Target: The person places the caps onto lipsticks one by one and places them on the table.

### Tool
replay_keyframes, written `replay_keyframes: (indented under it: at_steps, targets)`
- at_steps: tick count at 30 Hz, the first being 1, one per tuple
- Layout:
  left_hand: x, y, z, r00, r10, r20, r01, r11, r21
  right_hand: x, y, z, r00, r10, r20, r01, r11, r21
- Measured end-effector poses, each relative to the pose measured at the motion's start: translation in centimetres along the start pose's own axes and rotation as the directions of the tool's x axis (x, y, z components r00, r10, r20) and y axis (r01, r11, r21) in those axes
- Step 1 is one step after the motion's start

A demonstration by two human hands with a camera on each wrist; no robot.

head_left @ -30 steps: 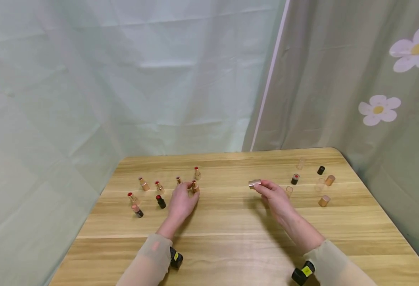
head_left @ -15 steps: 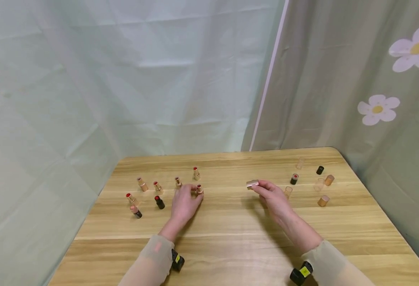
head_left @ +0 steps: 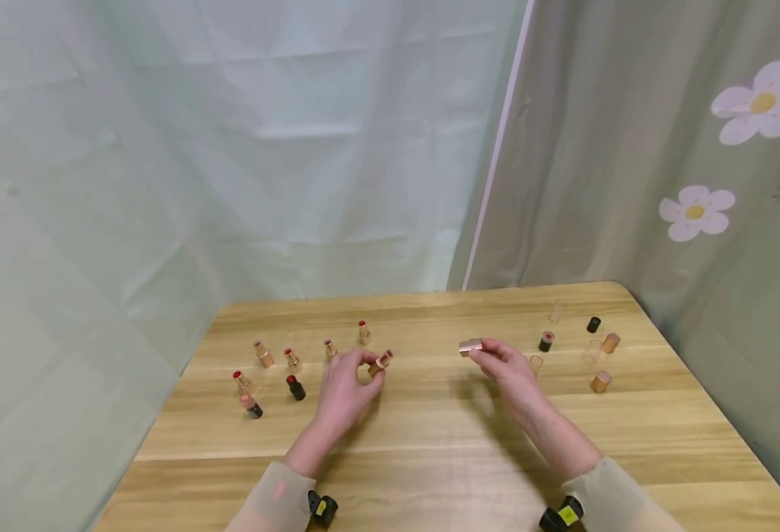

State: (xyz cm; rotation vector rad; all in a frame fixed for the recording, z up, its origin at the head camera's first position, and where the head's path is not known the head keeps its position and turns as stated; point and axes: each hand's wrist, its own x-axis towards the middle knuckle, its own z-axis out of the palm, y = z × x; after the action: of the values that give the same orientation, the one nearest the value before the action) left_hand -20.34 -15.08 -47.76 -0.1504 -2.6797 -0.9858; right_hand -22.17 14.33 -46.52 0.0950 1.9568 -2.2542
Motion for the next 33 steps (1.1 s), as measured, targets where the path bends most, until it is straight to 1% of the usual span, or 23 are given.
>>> replay_keyframes:
  at_steps: [3,5,10,18,25,29,33]
  targets:
    - [-0.2,0.2,-0.4,0.997,0.072,-0.016,-0.072,0.997,0.007,0.0,0.0,0.2,0.999,-0.037,-0.006,0.037,0.999,-0.026]
    - [-0.3,0.2,-0.5,0.994,0.109,-0.020,-0.108,0.994,0.006,-0.1,0.2,0.2,0.999,-0.054,-0.004,0.054,0.998,-0.044]
    - [-0.5,0.6,-0.9,0.983,0.181,-0.010,-0.181,0.983,0.025,-0.3,0.4,0.3,0.996,-0.086,0.003,0.086,0.995,-0.057]
    - [-0.3,1.3,-1.8,0.966,0.259,0.019,-0.260,0.964,0.051,-0.2,0.7,-0.1,0.992,-0.124,0.005,0.124,0.991,-0.049]
    - [-0.1,1.4,-2.4,0.945,0.322,0.056,-0.327,0.940,0.103,0.0,0.9,-0.4,0.995,-0.098,0.028,0.097,0.995,0.019]
    - [0.2,1.5,-2.7,0.934,0.351,0.070,-0.358,0.922,0.148,0.0,1.0,-0.4,0.994,-0.096,0.048,0.096,0.995,0.019]
    - [0.5,1.7,-2.9,0.926,0.366,0.098,-0.378,0.909,0.175,0.0,1.1,-0.2,0.991,-0.110,0.082,0.109,0.994,0.018]
